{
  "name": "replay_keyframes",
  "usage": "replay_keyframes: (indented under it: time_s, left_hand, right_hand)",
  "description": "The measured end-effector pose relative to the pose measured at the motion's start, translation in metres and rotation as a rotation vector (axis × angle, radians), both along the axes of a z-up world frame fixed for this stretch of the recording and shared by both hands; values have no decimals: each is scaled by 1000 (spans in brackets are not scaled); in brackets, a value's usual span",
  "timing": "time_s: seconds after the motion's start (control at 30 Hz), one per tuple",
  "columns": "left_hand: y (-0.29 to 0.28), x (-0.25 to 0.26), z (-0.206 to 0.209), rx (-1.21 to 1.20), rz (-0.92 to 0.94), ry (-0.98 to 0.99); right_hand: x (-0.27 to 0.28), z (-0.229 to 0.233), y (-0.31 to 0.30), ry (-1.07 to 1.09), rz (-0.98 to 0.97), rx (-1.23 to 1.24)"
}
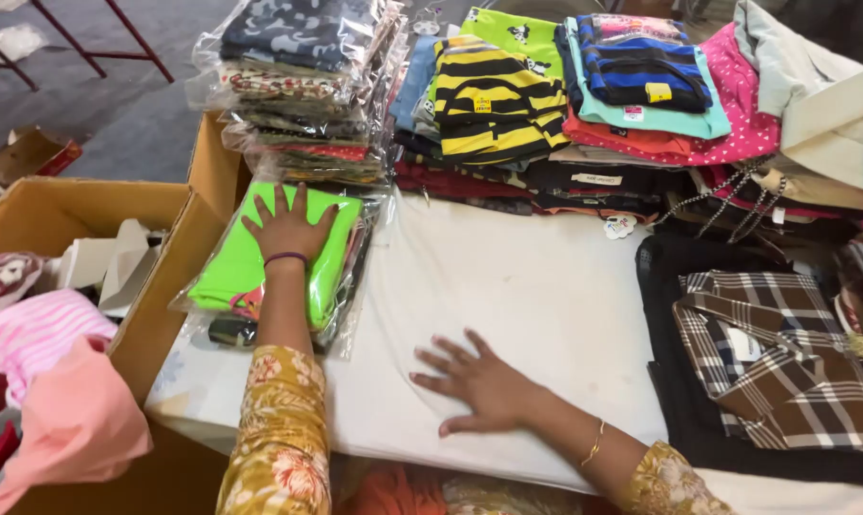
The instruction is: Fold various clothing items and place them into clear plastic bags.
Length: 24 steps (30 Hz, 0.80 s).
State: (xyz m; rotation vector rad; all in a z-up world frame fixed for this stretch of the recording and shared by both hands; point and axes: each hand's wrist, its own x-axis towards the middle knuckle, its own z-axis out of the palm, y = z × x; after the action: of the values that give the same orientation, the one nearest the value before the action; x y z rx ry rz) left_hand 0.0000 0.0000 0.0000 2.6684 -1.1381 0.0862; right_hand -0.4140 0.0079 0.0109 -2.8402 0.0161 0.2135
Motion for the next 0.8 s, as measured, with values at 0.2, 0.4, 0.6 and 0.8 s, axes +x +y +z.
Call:
replay_keyframes:
  time_s: [0.2, 0.4, 0.6, 0.8]
  left_hand:
    - [1, -6, 1, -9, 5, 1]
    - [2, -6, -6, -75, -1, -25]
    - [3, -8, -17, -251, -30, -126]
    - [-11, -28, 0, -73, -30, -407]
  right_hand:
    - [-1, -22, 20, -68, 158, 106]
    - [-6, -37, 28, -168, 396, 105]
    - [-11, -33, -62, -858, -493, -130]
    - [-20, -22, -87, -568, -801, -107]
